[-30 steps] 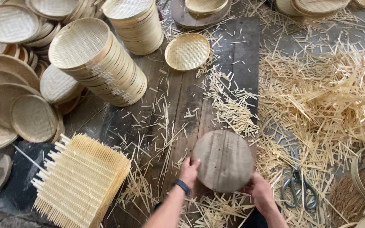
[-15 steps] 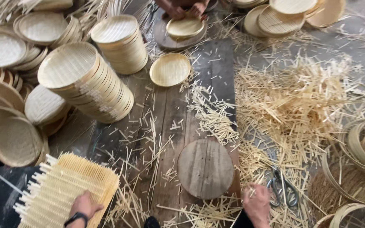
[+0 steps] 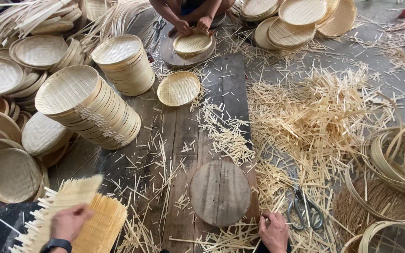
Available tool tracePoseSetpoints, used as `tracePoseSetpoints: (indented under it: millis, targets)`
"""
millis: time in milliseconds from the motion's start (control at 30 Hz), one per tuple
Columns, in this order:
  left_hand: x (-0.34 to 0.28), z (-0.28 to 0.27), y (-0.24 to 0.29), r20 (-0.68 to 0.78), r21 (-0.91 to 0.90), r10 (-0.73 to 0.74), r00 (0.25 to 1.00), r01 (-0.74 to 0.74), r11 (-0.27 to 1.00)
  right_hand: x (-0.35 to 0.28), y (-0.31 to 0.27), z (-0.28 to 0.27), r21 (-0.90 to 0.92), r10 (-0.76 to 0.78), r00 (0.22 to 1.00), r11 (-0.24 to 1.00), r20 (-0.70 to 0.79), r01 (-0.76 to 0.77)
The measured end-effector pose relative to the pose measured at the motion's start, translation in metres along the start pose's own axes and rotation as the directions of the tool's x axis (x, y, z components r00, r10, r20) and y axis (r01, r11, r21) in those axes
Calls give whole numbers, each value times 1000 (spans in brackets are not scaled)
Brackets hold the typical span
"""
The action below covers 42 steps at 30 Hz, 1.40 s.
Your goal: The person trims excess bamboo strips from a woven base with shears, fits a circular bamboo frame onto a wooden mold, and secures the woven part into the frame to shape a basket.
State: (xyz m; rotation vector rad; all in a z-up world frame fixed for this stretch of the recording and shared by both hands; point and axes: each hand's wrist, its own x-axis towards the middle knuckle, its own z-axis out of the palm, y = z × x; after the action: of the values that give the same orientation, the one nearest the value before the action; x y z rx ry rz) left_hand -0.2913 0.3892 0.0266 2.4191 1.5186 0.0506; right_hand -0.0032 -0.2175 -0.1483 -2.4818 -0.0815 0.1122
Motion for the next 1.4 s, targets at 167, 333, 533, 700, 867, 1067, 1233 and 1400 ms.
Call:
tracePoseSetpoints:
  millis: [167, 333, 533, 700, 867, 1067, 1233, 1400]
  targets:
    - [-24, 56, 29, 342, 589, -226, 912, -20, 808, -1, -4, -2, -89, 40, 995, 996, 88, -32]
    - [-45, 72, 27, 257, 424, -191, 947, 67, 903, -2, -3, -2, -124, 12, 994, 992, 104, 1]
    - [-34, 57, 11, 343, 402, -140, 929, -11, 916, 1, -6, -2, -122, 21, 993, 992, 120, -6]
    - [-44, 61, 5, 269, 289, -65, 961, -16, 957, 2, -8, -4, -140, 57, 985, 990, 163, -34]
    - [-45, 64, -3, 217, 209, 14, 976, -60, 976, 1, -7, -4, -136, 71, 982, 990, 176, -47]
    - [-14, 5, 16, 136, 683, 230, 964, -259, 683, 1, 2, 5, -132, 75, 983, 990, 168, -53]
    - [-43, -143, 123, 136, 716, 160, 978, -208, 666, 6, 28, 22, -24, 81, 989, 997, 128, -78]
    - [-137, -94, 227, -3, 449, 731, 682, -652, 610, 17, 16, 10, 131, 28, 999, 991, -39, -23]
